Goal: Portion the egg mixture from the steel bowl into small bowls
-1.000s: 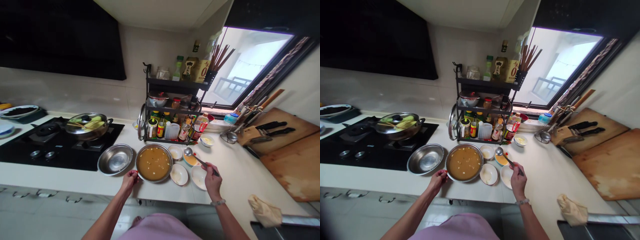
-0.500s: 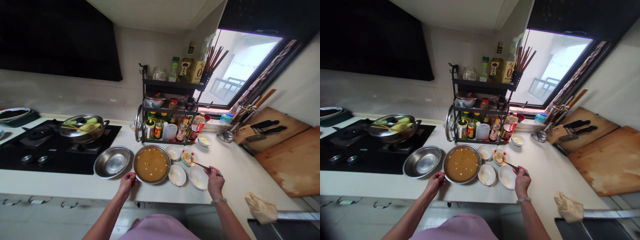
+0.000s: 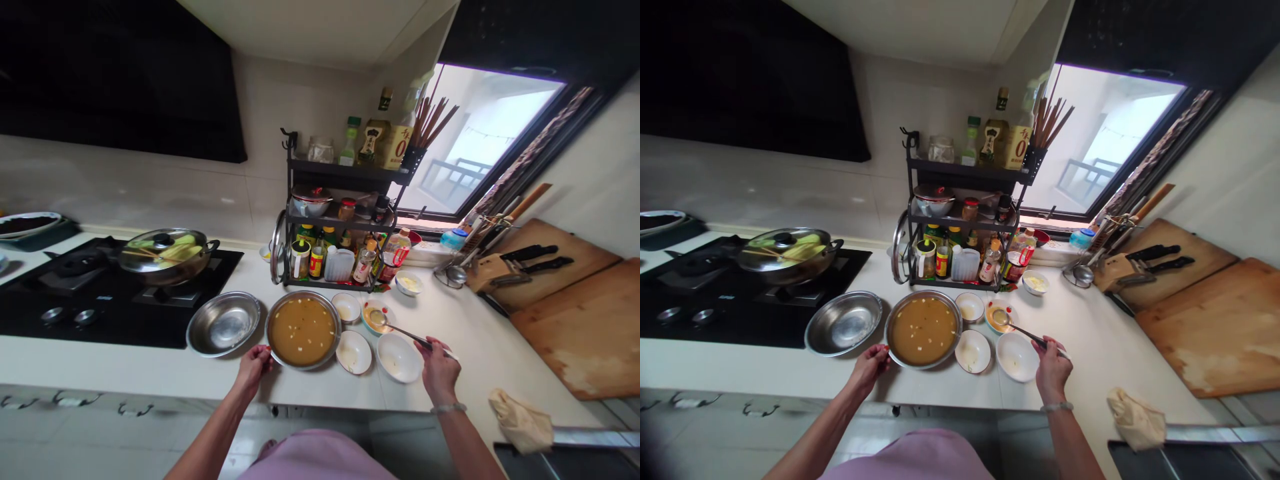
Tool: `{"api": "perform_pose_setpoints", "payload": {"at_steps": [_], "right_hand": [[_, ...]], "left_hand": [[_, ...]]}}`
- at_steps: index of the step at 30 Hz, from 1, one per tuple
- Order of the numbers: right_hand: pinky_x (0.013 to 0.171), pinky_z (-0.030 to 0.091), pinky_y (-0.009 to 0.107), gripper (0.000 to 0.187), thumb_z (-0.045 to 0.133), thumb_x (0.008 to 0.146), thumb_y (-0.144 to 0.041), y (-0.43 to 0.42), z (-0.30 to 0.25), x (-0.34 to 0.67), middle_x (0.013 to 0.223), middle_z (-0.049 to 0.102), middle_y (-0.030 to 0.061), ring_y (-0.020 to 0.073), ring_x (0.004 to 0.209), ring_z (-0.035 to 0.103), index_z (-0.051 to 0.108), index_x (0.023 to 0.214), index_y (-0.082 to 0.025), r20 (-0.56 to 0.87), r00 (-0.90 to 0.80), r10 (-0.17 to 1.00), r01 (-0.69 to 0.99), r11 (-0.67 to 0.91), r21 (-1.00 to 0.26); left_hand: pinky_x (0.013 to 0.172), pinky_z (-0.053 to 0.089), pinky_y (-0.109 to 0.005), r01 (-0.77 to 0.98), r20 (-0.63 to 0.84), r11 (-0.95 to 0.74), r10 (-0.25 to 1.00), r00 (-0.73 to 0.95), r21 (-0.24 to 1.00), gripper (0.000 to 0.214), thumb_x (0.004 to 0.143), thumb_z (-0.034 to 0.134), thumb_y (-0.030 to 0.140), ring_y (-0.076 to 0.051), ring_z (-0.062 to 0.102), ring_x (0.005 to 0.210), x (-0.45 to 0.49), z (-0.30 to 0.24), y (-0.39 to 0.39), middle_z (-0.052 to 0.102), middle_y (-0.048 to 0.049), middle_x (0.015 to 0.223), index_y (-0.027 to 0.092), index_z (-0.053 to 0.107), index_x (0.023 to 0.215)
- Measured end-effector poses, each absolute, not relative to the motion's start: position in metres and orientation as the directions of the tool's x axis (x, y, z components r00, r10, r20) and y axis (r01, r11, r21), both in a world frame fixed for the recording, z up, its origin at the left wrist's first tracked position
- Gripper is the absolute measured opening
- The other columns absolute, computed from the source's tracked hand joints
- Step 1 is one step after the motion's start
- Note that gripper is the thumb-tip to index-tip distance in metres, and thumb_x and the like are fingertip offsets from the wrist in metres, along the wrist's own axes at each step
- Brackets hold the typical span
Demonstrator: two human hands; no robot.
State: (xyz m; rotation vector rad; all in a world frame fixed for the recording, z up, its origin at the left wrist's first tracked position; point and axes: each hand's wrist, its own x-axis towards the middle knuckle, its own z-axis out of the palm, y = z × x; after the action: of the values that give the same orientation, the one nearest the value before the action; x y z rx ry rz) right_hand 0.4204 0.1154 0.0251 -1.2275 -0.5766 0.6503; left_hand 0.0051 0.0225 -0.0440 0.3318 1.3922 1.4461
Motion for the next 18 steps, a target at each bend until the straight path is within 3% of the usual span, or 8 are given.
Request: {"api": "perform_pose_setpoints", "payload": {"at_steps": [7,13,18], "right_hand": [[0.065,0.06,0.035,0.027,0.072,0.062,-0.035,0.109,0.049,0.403,0.077,0.064,0.0028,0.0165,0.062,0.066,0.056,0.068,-0.015,0.015,0.661,0.751,-0.222,0.214,-0.951],[0.07,0.059,0.035,0.027,0.072,0.065,-0.038,0.1,0.067,0.359,0.078,0.066,0.0024,0.016,0.063,0.066,0.061,0.071,-0.014,0.023,0.522,0.853,-0.265,0.188,-0.946],[0.069,0.058,0.036,0.03,0.062,0.077,-0.044,0.085,0.068,0.326,0.082,0.071,0.0067,0.0215,0.071,0.069,0.066,0.086,-0.015,0.181,0.319,0.93,-0.035,0.203,-0.979]], "left_hand": [[0.045,0.04,-0.02,-0.474,-0.439,0.222,0.795,-0.418,0.852,0.031,0.05,0.076,0.032,-0.009,0.05,0.045,0.006,-0.043,0.023,0.053,0.0049,0.05,0.016,0.054,0.065],[0.046,0.04,-0.021,-0.475,-0.438,0.222,0.8,-0.411,0.852,0.034,0.048,0.077,0.034,-0.009,0.05,0.045,0.006,-0.041,0.022,0.054,0.0047,0.049,0.016,0.055,0.066],[0.045,0.039,-0.021,-0.469,-0.44,0.229,0.799,-0.411,0.853,0.037,0.046,0.078,0.037,-0.009,0.049,0.045,0.006,-0.041,0.023,0.054,0.0045,0.049,0.016,0.053,0.064]]}}
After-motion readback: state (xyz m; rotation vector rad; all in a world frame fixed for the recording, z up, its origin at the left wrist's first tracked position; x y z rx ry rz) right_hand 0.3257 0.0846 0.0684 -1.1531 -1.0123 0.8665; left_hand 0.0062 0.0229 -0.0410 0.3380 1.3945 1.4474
